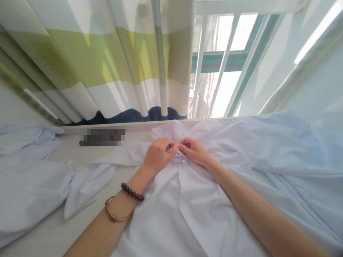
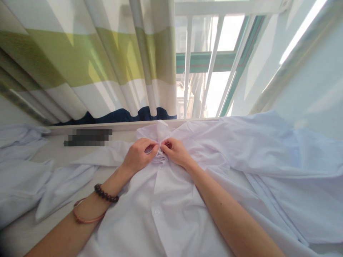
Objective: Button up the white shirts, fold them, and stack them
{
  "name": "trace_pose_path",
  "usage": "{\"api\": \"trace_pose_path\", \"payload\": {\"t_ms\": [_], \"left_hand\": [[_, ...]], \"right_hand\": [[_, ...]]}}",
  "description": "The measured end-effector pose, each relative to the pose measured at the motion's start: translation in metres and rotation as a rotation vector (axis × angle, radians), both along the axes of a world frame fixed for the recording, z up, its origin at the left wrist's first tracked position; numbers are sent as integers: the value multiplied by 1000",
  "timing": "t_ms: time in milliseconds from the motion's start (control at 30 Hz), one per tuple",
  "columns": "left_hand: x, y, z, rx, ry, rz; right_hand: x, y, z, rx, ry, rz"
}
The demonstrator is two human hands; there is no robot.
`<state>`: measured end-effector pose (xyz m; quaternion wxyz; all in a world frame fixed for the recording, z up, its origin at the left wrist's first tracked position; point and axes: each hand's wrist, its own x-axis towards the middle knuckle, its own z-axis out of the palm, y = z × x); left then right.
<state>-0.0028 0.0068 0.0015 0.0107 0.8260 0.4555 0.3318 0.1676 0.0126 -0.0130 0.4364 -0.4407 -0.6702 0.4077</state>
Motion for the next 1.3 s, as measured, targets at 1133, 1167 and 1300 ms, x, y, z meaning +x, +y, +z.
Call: {"api": "trace_pose_path", "payload": {"t_ms": [1133, 1167, 1300], "left_hand": [[-4, 8, 0, -383, -215, 93], [-4, 8, 0, -381, -211, 101], [-1, 5, -2, -367, -240, 127]], "right_hand": [[-8, -1, -8, 255, -102, -46], [-8, -1, -9, 287, -122, -52], [-9, -1, -10, 377, -193, -64]]}}
